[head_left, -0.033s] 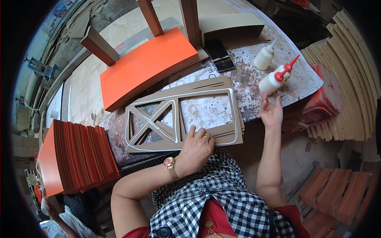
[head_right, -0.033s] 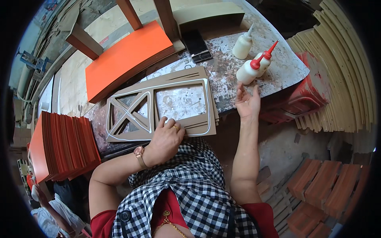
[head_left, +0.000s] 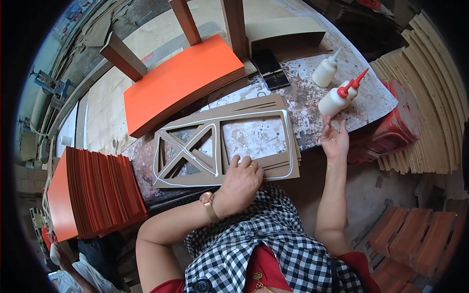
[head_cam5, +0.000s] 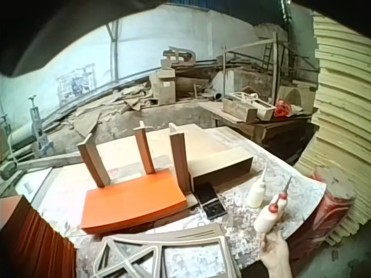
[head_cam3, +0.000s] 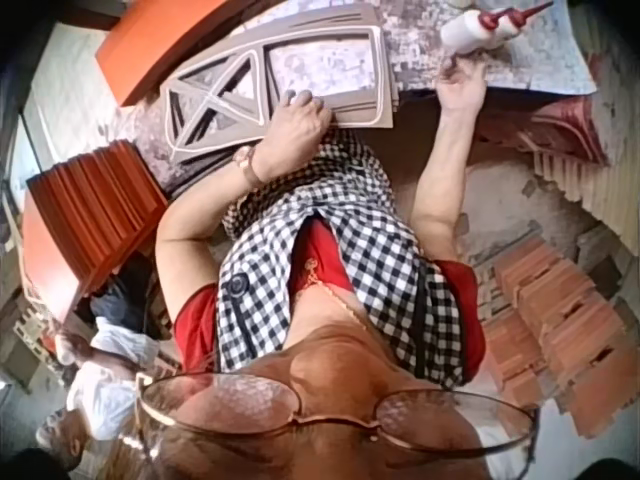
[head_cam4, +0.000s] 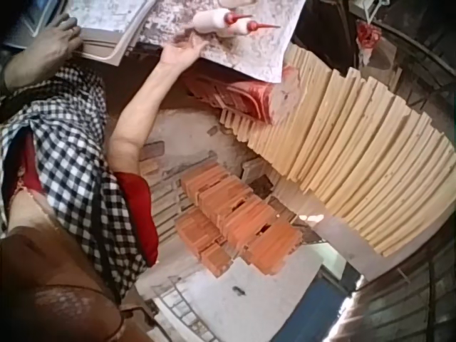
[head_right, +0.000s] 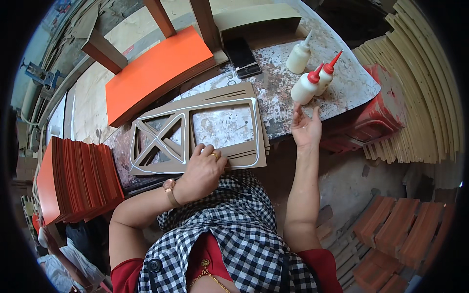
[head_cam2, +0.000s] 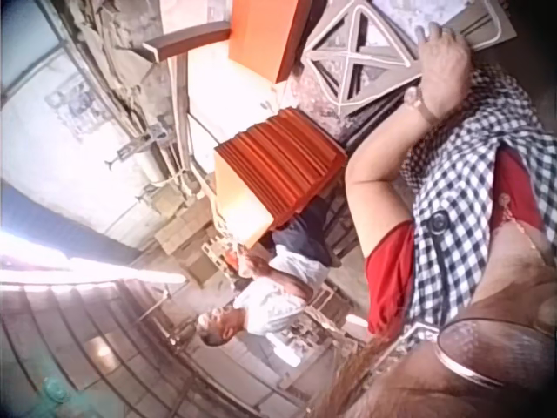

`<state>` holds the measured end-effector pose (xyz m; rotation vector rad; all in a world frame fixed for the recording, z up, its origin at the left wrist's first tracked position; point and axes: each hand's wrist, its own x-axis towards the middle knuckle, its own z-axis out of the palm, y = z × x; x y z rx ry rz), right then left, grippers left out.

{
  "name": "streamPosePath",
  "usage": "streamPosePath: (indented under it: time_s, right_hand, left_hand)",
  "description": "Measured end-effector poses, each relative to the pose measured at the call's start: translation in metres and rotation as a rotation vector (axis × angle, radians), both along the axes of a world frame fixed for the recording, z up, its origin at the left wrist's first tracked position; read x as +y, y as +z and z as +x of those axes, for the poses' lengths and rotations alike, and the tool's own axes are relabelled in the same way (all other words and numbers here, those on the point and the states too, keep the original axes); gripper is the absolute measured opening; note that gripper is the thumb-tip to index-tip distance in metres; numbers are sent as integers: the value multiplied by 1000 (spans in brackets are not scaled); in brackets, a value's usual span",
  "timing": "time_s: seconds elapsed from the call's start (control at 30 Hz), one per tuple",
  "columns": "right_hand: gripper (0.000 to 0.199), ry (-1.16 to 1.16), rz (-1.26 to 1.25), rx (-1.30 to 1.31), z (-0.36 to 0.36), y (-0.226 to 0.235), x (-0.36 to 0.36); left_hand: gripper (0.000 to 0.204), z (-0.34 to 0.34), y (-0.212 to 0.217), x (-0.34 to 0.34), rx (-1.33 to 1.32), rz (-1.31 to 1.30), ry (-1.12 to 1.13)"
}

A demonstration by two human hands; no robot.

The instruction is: Applying glue to wooden frames and attaching decorative panels to assemble furniture components.

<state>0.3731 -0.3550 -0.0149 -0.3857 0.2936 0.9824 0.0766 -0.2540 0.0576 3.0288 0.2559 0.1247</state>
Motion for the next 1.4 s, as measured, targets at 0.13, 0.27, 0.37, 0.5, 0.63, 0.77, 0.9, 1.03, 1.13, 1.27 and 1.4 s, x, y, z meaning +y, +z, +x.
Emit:
streamPosePath:
  time_s: [0.13,0.27,0.37,0.5,0.63,0.77,0.9,1.03,1.13,1.27,1.4]
  right_hand:
    - [42,-45,-167,-224,-20,4,-11]
    - [28,109,-184,-636,-70,16,5]
    - [33,228,-280,-897,-122,71,45]
    - [61,446,-32,-1586,-169,118,107]
    - [62,480,30,-1563,-192,135,157]
    - [60,455,-38,-1589,-198,153,194]
    - [51,383,-134,-1791,-179,182,234]
    - [46,314,-314,-2239,-139,174,291]
    - [45,299,-363,-2483,-124,161,324]
    - [37,571,-495,-2586,-125,147,347]
    - [32,635,-457,-2740,-125,127,369]
  left_hand:
    - [25,-7,49,22,-60,-292,71]
    - [27,-21,124,49,-350,-398,71]
    - [35,-38,171,63,-542,-381,145]
    - [36,-54,210,77,-875,-693,125]
    - [33,-56,226,86,-980,-937,82]
    - [29,-64,223,102,-1273,-989,-70]
    - [46,-98,188,138,-1482,-920,26]
    - [70,-122,114,158,-1623,-816,353]
    - [74,-119,56,146,-1672,-386,959]
    - [67,-123,10,142,-1226,198,1124]
    - [62,-129,5,171,-1163,228,1188]
